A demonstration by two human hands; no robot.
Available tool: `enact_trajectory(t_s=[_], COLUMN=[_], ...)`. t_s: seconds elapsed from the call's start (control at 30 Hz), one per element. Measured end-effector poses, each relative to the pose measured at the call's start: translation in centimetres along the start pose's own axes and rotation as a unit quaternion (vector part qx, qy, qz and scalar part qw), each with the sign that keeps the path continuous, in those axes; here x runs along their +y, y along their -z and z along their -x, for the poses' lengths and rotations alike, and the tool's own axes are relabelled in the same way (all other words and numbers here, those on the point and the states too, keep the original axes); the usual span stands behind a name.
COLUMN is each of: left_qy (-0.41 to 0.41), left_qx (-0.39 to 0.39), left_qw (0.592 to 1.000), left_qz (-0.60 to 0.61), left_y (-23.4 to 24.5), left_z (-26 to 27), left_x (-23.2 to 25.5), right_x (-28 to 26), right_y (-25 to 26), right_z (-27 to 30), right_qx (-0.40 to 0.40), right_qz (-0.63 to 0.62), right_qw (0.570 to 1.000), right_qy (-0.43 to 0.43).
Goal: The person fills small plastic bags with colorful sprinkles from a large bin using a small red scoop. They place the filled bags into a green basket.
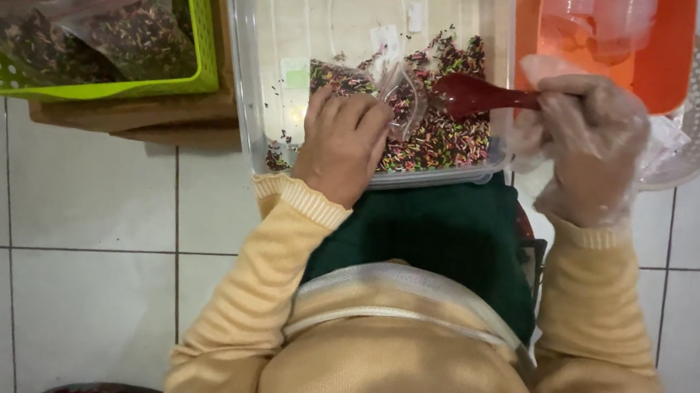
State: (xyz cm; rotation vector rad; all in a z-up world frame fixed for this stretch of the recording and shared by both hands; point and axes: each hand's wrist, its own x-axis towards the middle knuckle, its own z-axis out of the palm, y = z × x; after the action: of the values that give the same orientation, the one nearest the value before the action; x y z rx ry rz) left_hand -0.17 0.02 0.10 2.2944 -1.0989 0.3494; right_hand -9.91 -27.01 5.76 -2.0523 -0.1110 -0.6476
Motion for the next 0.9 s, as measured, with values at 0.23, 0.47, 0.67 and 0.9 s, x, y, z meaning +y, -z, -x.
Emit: enact_trajectory(t_s=[0.23, 0.47, 0.67, 0.9], left_qy=[0.003, 0.003, 0.008, 0.009], left_qx=[0.012, 0.009, 0.008, 0.003], left_qw=[1.000, 1.000, 1.000, 1.000], left_qz=[-0.003, -0.001, 0.003, -0.003], left_y=[0.1, 0.0, 0.1, -0.3], left_z=[-0.2, -0.1, -0.2, -0.1], left_x=[0.2, 0.1, 0.2, -0.1], right_x=[-4.2, -5.3, -2.5, -4.9], right_y=[-0.9, -0.5, -0.9, -2.7], right_z=[-1.1, -1.7, -2.3, -4.3], right_qx=[-0.008, -0.025, -0.103, -0.156], right_qz=[0.177, 0.176, 0.294, 0.298], right_qw=[0.975, 0.976, 0.941, 0.923], right_qy=[0.132, 0.124, 0.130, 0.185])
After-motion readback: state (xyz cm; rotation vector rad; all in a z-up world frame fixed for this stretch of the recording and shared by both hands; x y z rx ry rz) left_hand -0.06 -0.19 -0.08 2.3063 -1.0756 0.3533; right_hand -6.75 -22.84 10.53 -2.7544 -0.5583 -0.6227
